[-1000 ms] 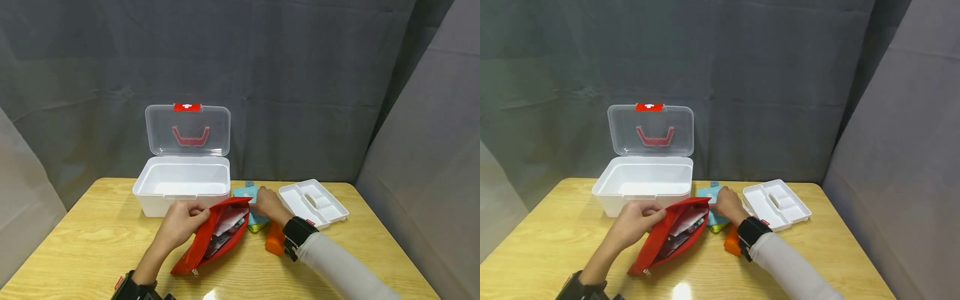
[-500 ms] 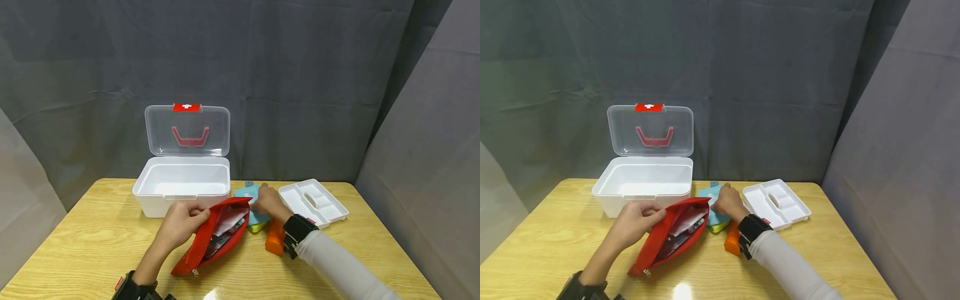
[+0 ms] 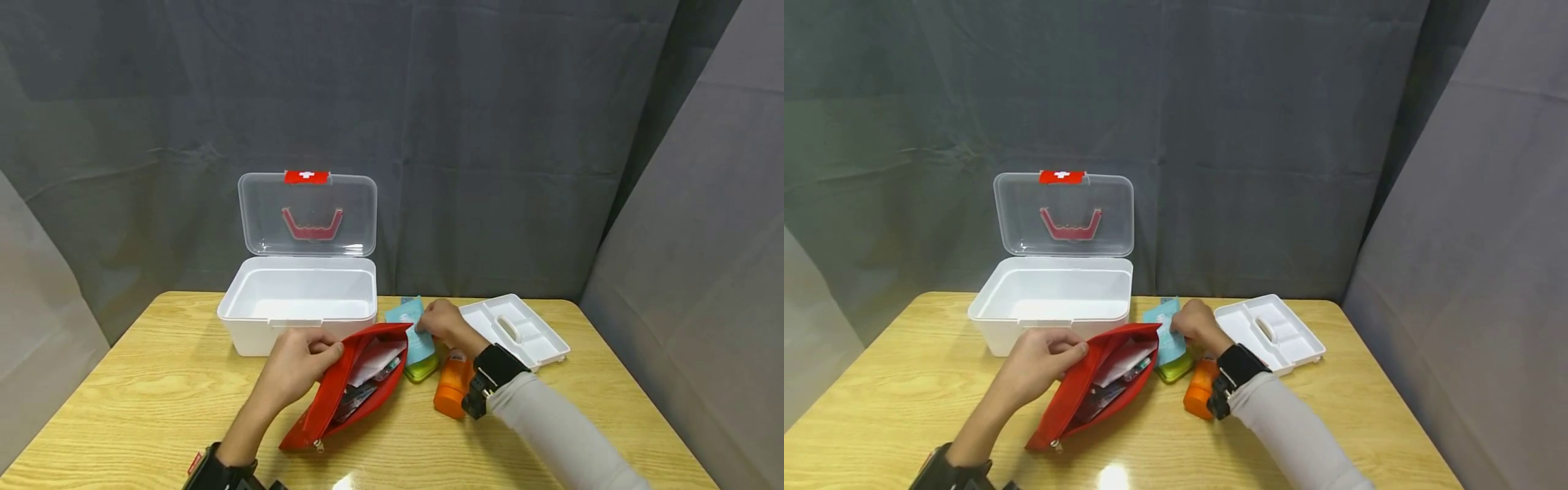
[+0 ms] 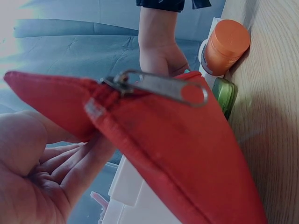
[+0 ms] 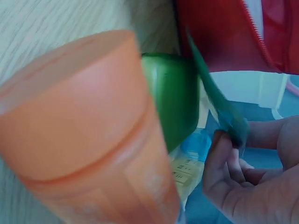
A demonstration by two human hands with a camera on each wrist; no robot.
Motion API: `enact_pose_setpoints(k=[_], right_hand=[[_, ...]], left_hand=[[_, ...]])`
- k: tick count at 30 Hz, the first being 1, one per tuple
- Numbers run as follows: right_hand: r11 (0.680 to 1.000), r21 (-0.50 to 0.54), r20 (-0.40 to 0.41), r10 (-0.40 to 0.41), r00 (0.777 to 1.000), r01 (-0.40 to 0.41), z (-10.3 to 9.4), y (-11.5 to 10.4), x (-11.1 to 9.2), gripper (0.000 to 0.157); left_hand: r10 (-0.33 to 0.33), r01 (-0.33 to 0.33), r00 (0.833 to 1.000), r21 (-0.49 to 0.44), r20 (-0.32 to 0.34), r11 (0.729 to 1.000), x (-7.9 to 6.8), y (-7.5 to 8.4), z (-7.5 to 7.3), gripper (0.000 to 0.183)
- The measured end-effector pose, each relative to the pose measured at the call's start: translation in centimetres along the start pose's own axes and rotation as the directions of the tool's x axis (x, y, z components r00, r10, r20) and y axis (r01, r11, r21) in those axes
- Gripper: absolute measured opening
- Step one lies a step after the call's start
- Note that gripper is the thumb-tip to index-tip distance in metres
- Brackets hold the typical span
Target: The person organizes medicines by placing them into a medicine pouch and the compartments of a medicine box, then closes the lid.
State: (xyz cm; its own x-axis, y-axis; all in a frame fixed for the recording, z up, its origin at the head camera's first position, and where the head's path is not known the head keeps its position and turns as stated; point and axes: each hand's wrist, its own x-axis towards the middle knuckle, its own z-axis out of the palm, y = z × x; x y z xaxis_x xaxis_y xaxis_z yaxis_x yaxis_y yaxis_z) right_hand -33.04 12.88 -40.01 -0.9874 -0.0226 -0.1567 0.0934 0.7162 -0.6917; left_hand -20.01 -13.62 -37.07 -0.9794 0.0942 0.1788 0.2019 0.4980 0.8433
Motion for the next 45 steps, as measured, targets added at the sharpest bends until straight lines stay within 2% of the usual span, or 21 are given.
enact_pose_setpoints(k=[4, 8, 16, 22, 27, 34, 41, 45], right_hand=[[0.989, 0.144, 0.031, 0.033, 0.999, -0.038, -0.4, -0.5, -0.3, 0.005], [0.976, 0.215, 0.039, 0.027, 0.999, -0.035, -0.7, -0.9, -0.6, 0.012], [0.973, 0.23, 0.02, -0.026, 0.999, 0.02, -2.0, -1.7, -0.9, 0.027], [0.982, 0.167, -0.032, -0.081, 0.996, 0.085, -3.3, -2.3, -1.5, 0.027], [0.982, 0.073, -0.088, -0.166, 0.982, 0.172, -4.4, -2.7, -2.2, 0.023], [0.963, -0.083, -0.195, -0.268, 0.943, 0.257, -5.8, -3.4, -3.2, 0.012], [0.946, -0.124, -0.247, -0.323, 0.914, 0.301, -6.3, -3.7, -4.0, 0.009], [0.92, -0.16, -0.263, -0.389, 0.883, 0.358, -6.8, -3.8, -5.0, 0.006]], left_hand=[[0.003, -0.003, 1.0, 0.001, -0.003, 1.0, 0.1, 0.0, 0.0, 0.009], [0.004, -0.004, 1.0, 0.003, -0.003, 1.0, 0.2, 0.0, 0.1, 0.009], [0.003, -0.003, 1.0, 0.004, -0.008, 1.0, 0.1, 0.0, 0.2, 0.009], [0.001, -0.001, 1.0, 0.006, -0.004, 1.0, 0.2, 0.1, 0.0, 0.009], [0.019, -0.019, 1.0, 0.009, -0.006, 1.0, 0.2, 0.1, 0.0, 0.009], [0.022, -0.022, 1.0, 0.005, -0.004, 1.0, 0.3, 0.2, 0.0, 0.009], [0.023, -0.023, 1.0, 0.008, -0.006, 1.0, 0.3, 0.2, -0.1, 0.01], [0.028, -0.028, 1.0, 0.013, -0.007, 1.0, 0.3, 0.2, -0.1, 0.01]])
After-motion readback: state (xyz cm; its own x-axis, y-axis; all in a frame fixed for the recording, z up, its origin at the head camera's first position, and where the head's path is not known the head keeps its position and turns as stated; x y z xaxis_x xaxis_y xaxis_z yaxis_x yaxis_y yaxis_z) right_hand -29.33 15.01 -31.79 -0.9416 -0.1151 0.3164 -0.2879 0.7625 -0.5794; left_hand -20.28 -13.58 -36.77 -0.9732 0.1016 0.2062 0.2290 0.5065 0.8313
